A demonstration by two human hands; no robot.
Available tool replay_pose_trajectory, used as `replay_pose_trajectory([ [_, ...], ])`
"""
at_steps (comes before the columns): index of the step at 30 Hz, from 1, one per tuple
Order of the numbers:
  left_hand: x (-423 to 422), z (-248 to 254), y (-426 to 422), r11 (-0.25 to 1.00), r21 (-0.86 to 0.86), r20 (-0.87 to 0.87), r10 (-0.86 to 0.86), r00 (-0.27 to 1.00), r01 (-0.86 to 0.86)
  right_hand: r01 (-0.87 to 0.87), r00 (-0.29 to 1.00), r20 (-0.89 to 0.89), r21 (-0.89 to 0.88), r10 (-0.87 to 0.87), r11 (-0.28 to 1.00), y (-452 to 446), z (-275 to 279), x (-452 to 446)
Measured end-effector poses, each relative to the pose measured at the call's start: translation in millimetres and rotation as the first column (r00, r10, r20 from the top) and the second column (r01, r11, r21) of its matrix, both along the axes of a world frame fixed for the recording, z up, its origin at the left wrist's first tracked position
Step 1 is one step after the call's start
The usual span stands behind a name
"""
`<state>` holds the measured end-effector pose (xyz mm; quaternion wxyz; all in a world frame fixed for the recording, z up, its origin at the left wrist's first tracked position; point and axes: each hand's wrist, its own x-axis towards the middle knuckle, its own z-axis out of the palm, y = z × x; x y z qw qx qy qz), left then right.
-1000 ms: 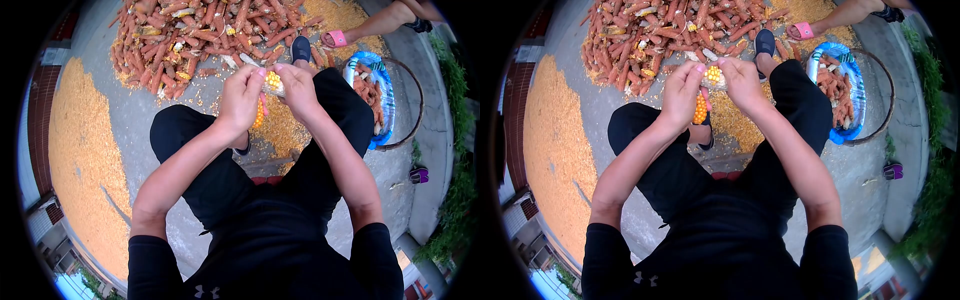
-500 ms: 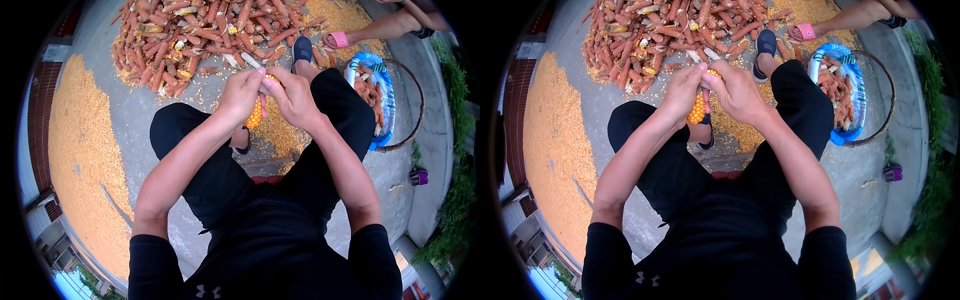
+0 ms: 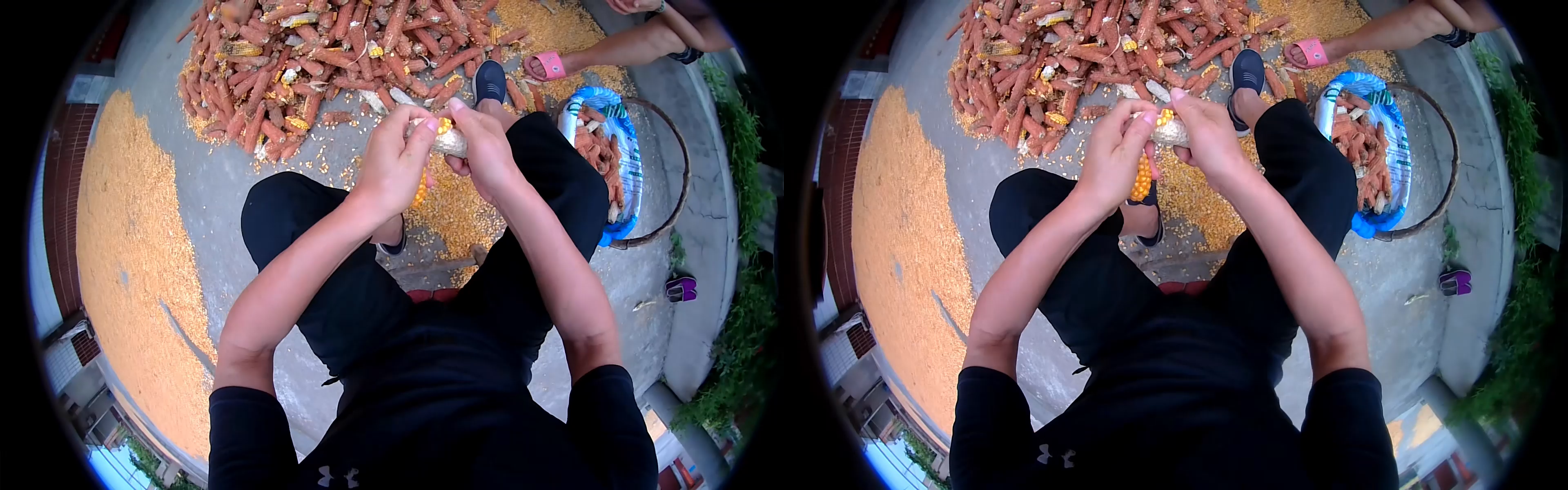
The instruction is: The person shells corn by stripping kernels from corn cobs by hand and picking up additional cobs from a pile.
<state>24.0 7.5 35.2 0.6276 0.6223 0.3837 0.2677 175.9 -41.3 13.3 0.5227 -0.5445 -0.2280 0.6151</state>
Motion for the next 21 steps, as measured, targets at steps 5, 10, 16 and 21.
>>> replay_pose_trajectory([
  [5,-7.1,-5.6,8.6,0.981,-0.189,-0.028,0.042,0.999,-0.047,-0.229,0.663,0.745,0.299,-0.076,0.926,-9.0,-1.9,-12.7],
  [10,-6.1,-9.9,-1.9,0.998,0.050,-0.046,0.052,0.998,-0.049,-0.177,0.728,0.681,0.291,-0.073,0.940,-7.5,-4.4,-15.9],
  [16,-5.1,-1.4,-10.7,0.948,0.317,-0.121,0.000,0.993,0.039,-0.063,0.974,0.223,0.066,0.047,0.996,-3.9,-12.6,-3.1],
  [21,-9.0,1.9,2.3,0.876,0.473,-0.121,-0.037,0.992,0.091,-0.125,0.863,0.503,0.108,0.054,0.986,1.2,-9.0,5.3],
])
